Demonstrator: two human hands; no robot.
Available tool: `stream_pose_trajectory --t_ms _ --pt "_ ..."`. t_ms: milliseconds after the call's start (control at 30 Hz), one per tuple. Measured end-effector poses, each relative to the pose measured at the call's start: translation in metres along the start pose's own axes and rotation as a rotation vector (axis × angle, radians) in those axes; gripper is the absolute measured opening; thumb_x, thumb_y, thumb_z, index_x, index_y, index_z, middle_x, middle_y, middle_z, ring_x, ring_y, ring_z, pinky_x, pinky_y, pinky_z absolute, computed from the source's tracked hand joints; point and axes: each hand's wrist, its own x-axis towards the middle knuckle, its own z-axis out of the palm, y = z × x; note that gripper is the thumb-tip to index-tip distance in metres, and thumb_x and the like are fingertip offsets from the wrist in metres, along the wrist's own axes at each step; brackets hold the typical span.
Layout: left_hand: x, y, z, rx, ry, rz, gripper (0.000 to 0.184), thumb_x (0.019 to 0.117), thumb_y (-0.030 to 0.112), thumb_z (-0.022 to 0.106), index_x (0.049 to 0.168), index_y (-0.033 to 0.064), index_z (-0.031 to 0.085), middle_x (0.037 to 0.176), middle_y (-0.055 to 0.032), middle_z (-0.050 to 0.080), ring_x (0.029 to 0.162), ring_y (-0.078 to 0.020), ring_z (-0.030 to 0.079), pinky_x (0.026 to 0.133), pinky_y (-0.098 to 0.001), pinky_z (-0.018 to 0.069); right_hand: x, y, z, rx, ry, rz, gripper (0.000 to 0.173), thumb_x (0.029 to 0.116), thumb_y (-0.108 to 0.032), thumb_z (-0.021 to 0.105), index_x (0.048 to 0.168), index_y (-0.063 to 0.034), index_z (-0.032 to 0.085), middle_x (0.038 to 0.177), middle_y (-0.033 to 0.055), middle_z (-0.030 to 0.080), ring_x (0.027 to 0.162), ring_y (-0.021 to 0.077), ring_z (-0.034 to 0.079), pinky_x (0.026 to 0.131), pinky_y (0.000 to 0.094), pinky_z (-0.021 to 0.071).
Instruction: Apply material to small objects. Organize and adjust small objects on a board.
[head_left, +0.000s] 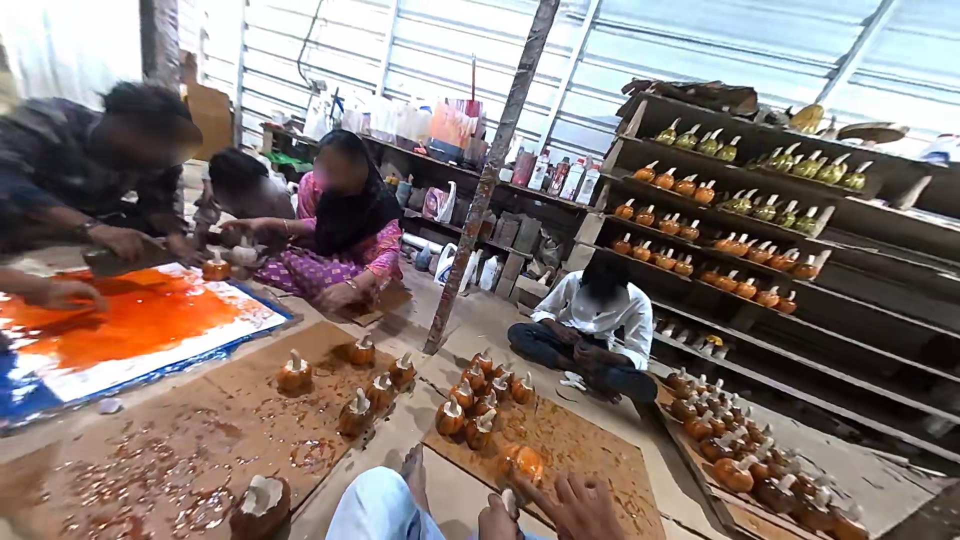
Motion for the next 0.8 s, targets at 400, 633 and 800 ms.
stream_pose_trajectory --t_ms 400,633,800 --pt "-0.086 0.041 0.038 0.004 -0.130 0.132 0.046 0.1143 0.033 0.023 0.081 0.0096 0.045 0.054 0.0032 0.035 0.041 -0.0077 0.032 0.041 -0.0219 0.0307 0.005 0.033 -0.091 0.215 -0.010 0.215 0.090 0.0802 -0.013 0.072 0.156 -0.0462 0.038 0.104 0.0156 0.069 0.098 0.0393 0.066 0.083 0.0634 0.0472" --pt "-0.103 0.025 0.046 -0.094 -0.152 0.125 0.049 0.1146 0.035 0.020 0.082 0.0088 0.045 0.053 0.0031 0.035 0.040 -0.0068 0.031 0.040 -0.0207 0.0291 -0.005 0.028 -0.116 0.395 -0.279 0.328 0.097 0.0851 -0.017 0.068 0.164 -0.0416 0.018 0.120 0.0188 0.066 0.113 0.0403 0.061 0.094 0.0662 0.0426" --pt "-0.098 0.016 0.056 -0.188 -0.301 0.056 0.051 0.1126 0.046 0.016 0.087 0.0117 0.044 0.054 0.0032 0.037 0.040 -0.0078 0.035 0.039 -0.0216 0.0349 -0.028 0.037 -0.117 0.035 -0.004 0.038 0.099 0.0714 -0.012 0.078 0.158 -0.0396 0.038 0.088 0.0149 0.067 0.080 0.0371 0.067 0.071 0.0589 0.0496"
